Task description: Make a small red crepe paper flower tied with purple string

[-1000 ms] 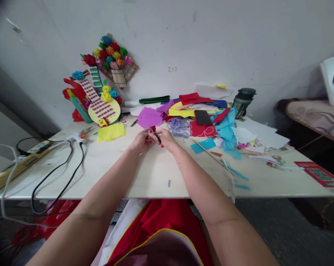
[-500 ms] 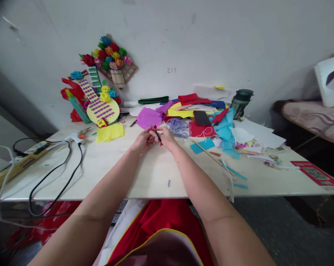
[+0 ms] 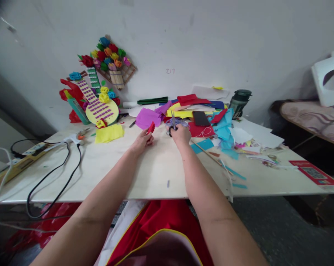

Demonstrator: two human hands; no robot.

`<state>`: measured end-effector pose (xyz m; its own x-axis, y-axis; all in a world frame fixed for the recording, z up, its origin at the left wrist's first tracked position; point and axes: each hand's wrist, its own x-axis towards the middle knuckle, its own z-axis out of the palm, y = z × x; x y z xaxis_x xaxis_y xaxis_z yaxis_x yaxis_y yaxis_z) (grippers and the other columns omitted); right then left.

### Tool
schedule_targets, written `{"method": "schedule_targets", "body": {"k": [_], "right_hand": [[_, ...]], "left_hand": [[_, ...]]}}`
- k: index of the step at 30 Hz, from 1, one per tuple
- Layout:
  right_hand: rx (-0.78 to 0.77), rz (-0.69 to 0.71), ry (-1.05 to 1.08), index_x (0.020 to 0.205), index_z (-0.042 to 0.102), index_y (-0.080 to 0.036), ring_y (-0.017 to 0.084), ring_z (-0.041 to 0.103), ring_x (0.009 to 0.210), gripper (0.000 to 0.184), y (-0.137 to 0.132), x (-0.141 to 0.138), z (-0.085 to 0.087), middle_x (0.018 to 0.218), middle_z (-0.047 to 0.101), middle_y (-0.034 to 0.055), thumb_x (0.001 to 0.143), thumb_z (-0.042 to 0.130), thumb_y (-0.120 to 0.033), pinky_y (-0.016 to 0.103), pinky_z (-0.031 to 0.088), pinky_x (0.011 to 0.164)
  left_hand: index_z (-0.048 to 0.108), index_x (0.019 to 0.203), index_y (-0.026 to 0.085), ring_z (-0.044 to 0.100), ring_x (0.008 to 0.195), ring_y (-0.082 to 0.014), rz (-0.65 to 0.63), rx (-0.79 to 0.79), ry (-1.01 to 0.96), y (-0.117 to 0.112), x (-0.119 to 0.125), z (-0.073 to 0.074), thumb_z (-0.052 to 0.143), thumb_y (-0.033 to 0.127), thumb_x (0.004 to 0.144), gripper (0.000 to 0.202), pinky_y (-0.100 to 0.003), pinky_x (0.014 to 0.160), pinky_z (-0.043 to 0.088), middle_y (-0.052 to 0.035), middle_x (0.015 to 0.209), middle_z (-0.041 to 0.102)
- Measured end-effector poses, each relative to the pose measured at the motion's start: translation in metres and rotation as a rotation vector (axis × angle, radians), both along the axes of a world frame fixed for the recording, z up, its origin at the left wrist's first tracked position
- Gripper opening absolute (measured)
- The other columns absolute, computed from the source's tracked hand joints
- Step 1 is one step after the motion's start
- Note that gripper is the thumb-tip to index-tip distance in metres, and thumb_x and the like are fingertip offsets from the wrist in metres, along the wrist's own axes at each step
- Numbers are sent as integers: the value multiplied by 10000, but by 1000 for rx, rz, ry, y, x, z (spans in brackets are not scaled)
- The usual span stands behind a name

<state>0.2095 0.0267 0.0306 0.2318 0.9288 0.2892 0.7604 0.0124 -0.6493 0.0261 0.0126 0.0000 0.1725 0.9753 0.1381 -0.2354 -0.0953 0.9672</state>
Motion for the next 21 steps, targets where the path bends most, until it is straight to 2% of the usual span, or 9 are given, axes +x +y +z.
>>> {"method": "schedule_targets", "body": {"k": [3, 8, 12, 14, 18, 21], "right_hand": [[-124, -147, -267, 972, 668, -114, 302, 597, 973, 429, 1, 14, 2, 1006, 645, 193, 713, 591, -447, 368, 457, 770], [-242, -149, -386, 1010, 660, -72, 283, 613, 959, 368, 4, 18, 3, 1035, 632, 225, 717, 594, -285, 339, 463, 765], [-265, -117, -398, 1012, 654, -74, 296, 605, 972, 345, 4, 12, 3, 1045, 627, 225, 724, 582, -250, 362, 472, 767], [-275, -106, -411, 1013, 654, -79, 299, 597, 981, 341, 3, 11, 3, 1061, 621, 221, 729, 574, -248, 369, 472, 776], [-266, -132, -469, 1054, 641, -72, 302, 568, 1008, 378, -1, 11, 3, 1112, 592, 216, 707, 567, -205, 381, 464, 789], [-138, -108, -471, 1018, 664, -94, 312, 510, 1083, 343, -4, 9, 4, 1152, 564, 207, 710, 557, -202, 381, 447, 796]], "left_hand": [[477, 1003, 153, 326, 414, -44, -61, 10, -95, -2, -3, 4, 558, 249, 786, 251, -207, 532, 418, 61, 550, 435], [482, 853, 152, 306, 420, -38, -219, -36, -364, -7, -8, 10, 533, 187, 802, 81, -203, 538, 423, 58, 554, 390], [491, 768, 136, 297, 413, -29, -319, -69, -491, -11, -11, 13, 505, 146, 814, 49, -193, 526, 415, 51, 552, 383], [517, 772, 122, 318, 414, -28, -332, -80, -509, -12, -11, 14, 498, 138, 817, 51, -197, 538, 426, 43, 552, 405], [574, 914, 92, 424, 462, -52, -320, -100, -452, -10, -11, 12, 511, 157, 814, 135, -225, 593, 462, 15, 578, 475], [576, 964, 88, 466, 494, -64, -322, -83, -412, -8, -11, 10, 540, 180, 800, 192, -239, 619, 475, 1, 604, 509]]}}
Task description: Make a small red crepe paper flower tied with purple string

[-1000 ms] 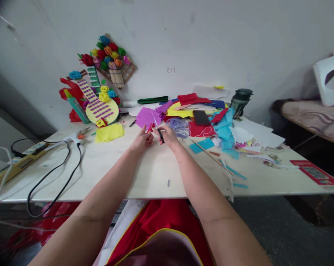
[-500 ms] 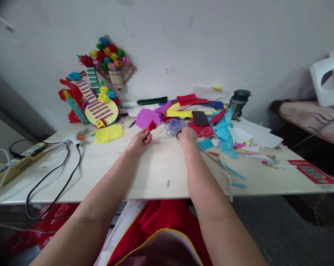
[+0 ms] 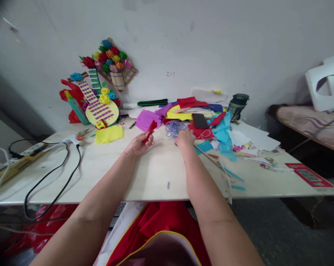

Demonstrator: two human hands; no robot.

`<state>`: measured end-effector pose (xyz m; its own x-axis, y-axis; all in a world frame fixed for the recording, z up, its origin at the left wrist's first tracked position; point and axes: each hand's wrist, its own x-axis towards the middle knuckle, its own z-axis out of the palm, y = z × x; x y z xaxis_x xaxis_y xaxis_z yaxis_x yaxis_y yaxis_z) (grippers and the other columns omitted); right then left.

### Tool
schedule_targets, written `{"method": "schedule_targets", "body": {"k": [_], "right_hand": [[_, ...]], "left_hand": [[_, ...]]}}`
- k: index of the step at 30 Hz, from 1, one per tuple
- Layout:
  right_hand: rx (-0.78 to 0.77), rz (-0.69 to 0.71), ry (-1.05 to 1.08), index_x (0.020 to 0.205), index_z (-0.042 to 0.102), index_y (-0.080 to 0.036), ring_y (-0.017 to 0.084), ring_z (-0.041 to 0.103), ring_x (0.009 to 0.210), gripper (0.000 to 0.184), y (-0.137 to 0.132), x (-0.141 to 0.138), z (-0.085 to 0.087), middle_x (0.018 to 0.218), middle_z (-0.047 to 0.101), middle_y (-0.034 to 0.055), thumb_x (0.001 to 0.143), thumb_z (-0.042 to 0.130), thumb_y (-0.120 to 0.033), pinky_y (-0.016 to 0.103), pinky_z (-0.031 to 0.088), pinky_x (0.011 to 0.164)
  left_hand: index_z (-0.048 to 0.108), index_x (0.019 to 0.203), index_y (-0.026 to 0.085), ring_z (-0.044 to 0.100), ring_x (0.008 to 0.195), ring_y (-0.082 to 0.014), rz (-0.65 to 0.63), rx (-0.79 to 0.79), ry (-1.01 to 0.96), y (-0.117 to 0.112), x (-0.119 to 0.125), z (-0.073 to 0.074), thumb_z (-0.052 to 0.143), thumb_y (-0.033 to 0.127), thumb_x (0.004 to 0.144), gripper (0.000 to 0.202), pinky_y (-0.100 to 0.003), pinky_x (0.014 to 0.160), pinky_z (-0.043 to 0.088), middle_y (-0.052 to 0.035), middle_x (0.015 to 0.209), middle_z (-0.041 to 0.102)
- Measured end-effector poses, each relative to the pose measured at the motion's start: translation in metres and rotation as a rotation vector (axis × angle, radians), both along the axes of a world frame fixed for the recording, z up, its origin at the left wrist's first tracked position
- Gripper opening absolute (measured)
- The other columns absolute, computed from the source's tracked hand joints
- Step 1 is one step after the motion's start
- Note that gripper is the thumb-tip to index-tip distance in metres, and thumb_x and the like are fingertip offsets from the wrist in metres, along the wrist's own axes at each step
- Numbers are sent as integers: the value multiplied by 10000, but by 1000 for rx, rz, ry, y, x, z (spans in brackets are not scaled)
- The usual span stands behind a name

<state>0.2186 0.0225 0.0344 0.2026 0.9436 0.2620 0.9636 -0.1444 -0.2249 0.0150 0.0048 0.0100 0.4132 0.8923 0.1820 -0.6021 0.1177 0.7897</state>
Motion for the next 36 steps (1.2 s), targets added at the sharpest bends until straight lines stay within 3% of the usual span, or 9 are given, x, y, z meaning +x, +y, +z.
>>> {"method": "schedule_targets", "body": {"k": [2, 4, 8, 11, 19, 25, 28, 32, 36], "right_hand": [[103, 79, 125, 942, 690, -132, 293, 522, 1057, 281, -1, -4, 1, 1101, 597, 175, 757, 518, -254, 364, 441, 773], [108, 207, 404, 866, 696, -155, 245, 581, 916, 296, -3, -11, 2, 966, 650, 130, 798, 477, -343, 320, 443, 692], [-156, 591, 1125, 880, 671, -173, 140, 583, 682, 437, -10, -28, 0, 912, 675, 78, 770, 473, -547, 230, 388, 515], [-270, 676, 1327, 816, 668, -165, 125, 574, 676, 462, -15, -37, -1, 862, 675, 70, 711, 529, -594, 216, 379, 527], [-74, 425, 1350, 605, 579, -160, 113, 528, 577, 272, -13, -44, -8, 575, 604, -3, 576, 672, -413, 247, 360, 561], [-38, 427, 1314, 548, 546, -160, 104, 503, 525, 209, -8, -44, -13, 526, 575, -14, 568, 674, -324, 254, 366, 547], [-17, 437, 1340, 503, 514, -166, 90, 455, 477, 216, -6, -46, -15, 474, 519, -36, 547, 690, -283, 251, 363, 519], [14, 479, 1379, 483, 507, -171, 88, 434, 469, 232, -4, -48, -18, 450, 486, -48, 523, 709, -275, 249, 365, 512], [62, 471, 1281, 483, 519, -173, 91, 414, 485, 234, -5, -48, -19, 451, 456, -53, 543, 701, -308, 251, 360, 529]], "left_hand": [[575, 968, 90, 467, 491, -64, -6, 26, 15, 1, 0, -1, 556, 193, 791, 206, -243, 624, 479, 1, 603, 516], [573, 965, 91, 474, 493, -65, -13, 39, 23, 0, 1, 0, 566, 200, 785, 211, -247, 625, 482, -1, 602, 518], [559, 987, 101, 506, 515, -73, -92, 22, 39, -5, 1, 2, 578, 184, 779, 225, -264, 637, 493, -10, 632, 538], [545, 1013, 126, 556, 575, -96, -159, -20, 74, -7, 2, 2, 599, 191, 771, 257, -275, 650, 498, -17, 667, 556], [552, 889, 98, 546, 560, -106, -121, 59, 298, -7, 10, 1, 660, 250, 725, 247, -282, 626, 497, -26, 639, 559], [565, 933, 87, 603, 587, -147, -106, 52, 360, -8, 12, 2, 632, 323, 748, 307, -310, 647, 500, -79, 677, 628], [592, 893, 73, 639, 632, -179, -25, 21, 369, -4, 11, 0, 663, 336, 709, 329, -322, 674, 502, -122, 741, 664], [625, 824, 68, 646, 659, -170, 66, 11, 380, -2, 8, -1, 719, 307, 638, 318, -302, 714, 497, -109, 740, 680], [624, 834, 66, 654, 653, -185, 50, 43, 431, -3, 6, 0, 708, 334, 653, 334, -294, 682, 495, -121, 718, 684]]}}
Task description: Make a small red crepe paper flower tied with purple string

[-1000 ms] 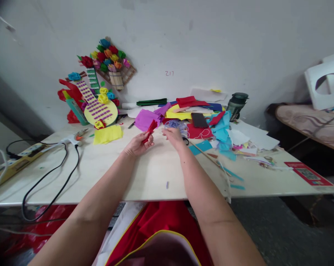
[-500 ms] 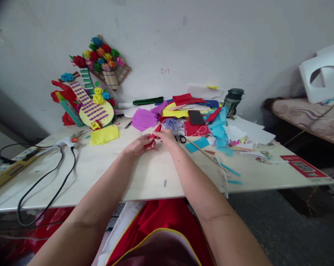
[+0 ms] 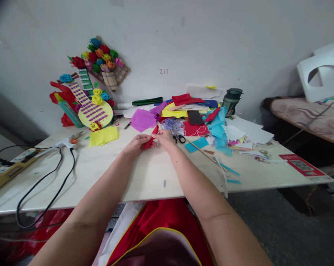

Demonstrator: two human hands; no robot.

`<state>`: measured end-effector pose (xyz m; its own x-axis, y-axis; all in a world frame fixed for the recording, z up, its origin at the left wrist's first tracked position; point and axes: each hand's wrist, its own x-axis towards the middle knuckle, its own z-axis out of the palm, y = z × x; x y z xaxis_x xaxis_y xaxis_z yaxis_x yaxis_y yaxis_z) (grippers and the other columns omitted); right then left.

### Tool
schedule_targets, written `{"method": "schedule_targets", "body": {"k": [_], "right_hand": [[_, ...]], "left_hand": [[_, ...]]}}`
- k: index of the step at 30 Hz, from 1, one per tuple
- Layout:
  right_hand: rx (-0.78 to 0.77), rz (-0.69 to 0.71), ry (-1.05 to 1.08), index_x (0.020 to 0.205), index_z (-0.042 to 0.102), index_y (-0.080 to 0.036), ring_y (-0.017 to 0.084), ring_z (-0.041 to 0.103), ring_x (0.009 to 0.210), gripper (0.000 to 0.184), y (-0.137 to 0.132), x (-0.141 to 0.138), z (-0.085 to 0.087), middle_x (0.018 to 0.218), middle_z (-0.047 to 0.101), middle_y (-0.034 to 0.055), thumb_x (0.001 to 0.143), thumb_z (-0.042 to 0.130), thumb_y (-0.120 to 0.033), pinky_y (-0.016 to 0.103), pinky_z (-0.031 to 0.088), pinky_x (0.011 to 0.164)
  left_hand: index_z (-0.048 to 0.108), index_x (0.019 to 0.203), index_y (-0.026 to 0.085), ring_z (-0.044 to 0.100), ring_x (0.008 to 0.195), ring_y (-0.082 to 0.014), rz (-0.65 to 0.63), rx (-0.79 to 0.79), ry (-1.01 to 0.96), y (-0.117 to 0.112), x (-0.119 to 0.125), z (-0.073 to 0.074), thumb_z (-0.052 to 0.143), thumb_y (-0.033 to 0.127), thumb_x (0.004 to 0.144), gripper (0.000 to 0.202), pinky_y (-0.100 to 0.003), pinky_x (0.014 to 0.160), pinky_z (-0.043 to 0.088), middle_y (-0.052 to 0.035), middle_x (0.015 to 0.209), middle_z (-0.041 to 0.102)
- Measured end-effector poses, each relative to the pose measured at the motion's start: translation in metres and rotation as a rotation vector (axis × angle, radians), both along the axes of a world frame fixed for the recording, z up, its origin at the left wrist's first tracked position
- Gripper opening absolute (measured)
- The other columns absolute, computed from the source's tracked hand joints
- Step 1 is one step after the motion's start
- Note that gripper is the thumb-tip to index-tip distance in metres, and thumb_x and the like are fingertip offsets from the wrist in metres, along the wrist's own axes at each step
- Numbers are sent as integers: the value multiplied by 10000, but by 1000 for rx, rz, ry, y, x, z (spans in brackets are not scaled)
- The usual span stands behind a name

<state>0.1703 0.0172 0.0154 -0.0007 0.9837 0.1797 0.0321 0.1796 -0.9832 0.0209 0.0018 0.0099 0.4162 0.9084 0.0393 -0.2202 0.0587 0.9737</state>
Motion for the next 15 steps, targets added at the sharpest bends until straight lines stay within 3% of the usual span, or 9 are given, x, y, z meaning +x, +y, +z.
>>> {"method": "schedule_targets", "body": {"k": [4, 9, 12, 15], "right_hand": [[108, -83, -273, 475, 469, -184, 108, 434, 540, 248, -3, 0, 2, 508, 463, -37, 613, 649, -283, 257, 368, 575], [341, -194, -620, 546, 472, -182, 148, 503, 726, 177, -4, -3, 5, 763, 565, 35, 675, 581, -236, 279, 384, 694], [310, -164, -519, 538, 456, -186, 149, 506, 715, 193, -2, -4, 2, 731, 559, 27, 667, 583, -253, 280, 394, 688], [94, -53, -196, 517, 451, -190, 130, 487, 594, 231, 0, -4, -3, 566, 505, -14, 640, 614, -299, 273, 406, 614]], "left_hand": [[598, 807, 85, 638, 571, -165, 5, 19, 80, 2, 1, -2, 696, 363, 661, 328, -253, 586, 476, -107, 659, 675], [583, 780, 102, 621, 539, -152, 41, 8, 65, 6, 6, -6, 694, 353, 647, 305, -258, 570, 483, -69, 601, 650], [569, 772, 101, 628, 566, -154, 48, -18, 19, 4, 7, -4, 702, 330, 637, 297, -273, 604, 496, -67, 610, 646], [557, 769, 102, 640, 599, -159, 59, -10, 15, 0, 6, -1, 713, 336, 630, 314, -273, 630, 495, -83, 656, 664]]}}
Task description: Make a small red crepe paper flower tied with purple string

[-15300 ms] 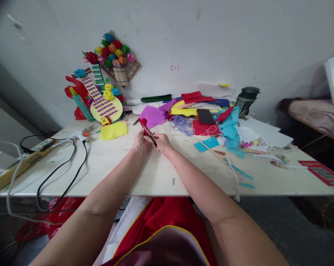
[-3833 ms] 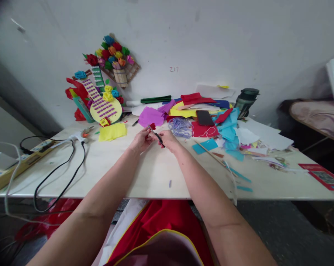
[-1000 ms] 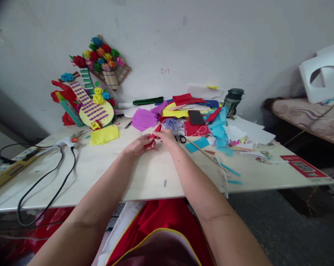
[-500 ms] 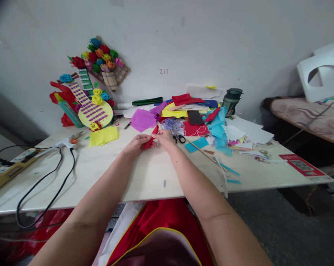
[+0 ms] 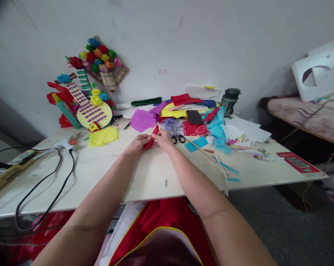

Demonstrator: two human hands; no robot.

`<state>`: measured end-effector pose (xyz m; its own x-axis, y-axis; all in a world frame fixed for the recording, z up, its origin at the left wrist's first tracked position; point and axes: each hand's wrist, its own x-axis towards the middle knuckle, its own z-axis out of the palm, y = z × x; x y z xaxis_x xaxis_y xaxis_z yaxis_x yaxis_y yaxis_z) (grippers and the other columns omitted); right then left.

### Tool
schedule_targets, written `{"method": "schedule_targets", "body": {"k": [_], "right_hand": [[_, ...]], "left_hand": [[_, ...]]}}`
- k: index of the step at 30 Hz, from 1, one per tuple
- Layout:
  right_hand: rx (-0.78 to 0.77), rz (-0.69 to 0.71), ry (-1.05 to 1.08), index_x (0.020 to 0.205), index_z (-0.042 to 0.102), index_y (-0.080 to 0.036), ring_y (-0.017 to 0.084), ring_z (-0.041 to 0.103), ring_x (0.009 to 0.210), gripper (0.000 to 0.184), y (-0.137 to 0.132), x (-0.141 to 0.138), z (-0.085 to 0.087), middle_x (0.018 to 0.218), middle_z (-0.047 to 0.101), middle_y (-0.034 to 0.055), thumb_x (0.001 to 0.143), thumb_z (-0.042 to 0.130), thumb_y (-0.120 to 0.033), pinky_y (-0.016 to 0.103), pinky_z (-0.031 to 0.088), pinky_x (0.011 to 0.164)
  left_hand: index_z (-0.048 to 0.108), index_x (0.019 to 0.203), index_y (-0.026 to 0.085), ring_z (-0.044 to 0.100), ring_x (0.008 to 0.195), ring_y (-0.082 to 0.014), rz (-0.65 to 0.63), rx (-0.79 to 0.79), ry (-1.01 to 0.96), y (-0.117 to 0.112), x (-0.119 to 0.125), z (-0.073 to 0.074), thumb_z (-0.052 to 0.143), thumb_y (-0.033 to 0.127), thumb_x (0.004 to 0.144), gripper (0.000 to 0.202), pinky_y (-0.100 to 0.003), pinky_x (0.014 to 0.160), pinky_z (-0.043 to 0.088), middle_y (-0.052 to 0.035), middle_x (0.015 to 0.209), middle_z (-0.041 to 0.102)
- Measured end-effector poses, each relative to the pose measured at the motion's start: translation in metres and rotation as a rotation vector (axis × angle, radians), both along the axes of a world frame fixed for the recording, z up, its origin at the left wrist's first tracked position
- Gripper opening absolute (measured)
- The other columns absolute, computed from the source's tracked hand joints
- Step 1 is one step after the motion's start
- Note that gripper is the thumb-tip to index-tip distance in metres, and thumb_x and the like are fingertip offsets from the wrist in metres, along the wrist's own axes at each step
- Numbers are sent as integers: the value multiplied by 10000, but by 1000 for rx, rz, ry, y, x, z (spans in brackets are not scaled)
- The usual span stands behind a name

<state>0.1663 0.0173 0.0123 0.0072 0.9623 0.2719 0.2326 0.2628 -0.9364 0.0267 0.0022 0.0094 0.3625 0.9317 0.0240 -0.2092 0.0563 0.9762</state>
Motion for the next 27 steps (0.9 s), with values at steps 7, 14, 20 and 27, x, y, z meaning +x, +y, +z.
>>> {"method": "schedule_targets", "body": {"k": [7, 14, 20, 27], "right_hand": [[-209, 159, 320, 586, 551, -177, 111, 492, 515, 268, -1, 2, -3, 556, 563, -3, 581, 692, -406, 248, 371, 484], [-128, 64, 264, 530, 546, -174, 92, 453, 505, 259, 1, 4, -3, 516, 530, -24, 540, 708, -376, 241, 374, 502], [-140, 74, 386, 562, 591, -165, 86, 469, 507, 228, -2, 0, -5, 545, 560, -20, 522, 713, -354, 227, 379, 506], [-198, 237, 338, 669, 632, -161, 117, 550, 561, 346, 0, 13, 6, 666, 637, 38, 651, 618, -507, 217, 387, 457]], "left_hand": [[552, 758, 95, 627, 571, -147, -18, 54, 7, -3, -3, 2, 713, 341, 646, 314, -246, 588, 465, -92, 662, 666], [561, 818, 97, 629, 568, -158, -81, 36, 14, -3, -2, 1, 702, 352, 658, 332, -271, 607, 481, -85, 654, 665], [566, 781, 92, 621, 544, -143, -7, 33, 16, 0, -1, -1, 716, 384, 652, 352, -250, 573, 478, -80, 656, 661], [574, 724, 100, 589, 505, -116, 40, 84, 23, 8, -4, -5, 724, 379, 640, 327, -230, 533, 454, -67, 623, 653]]}}
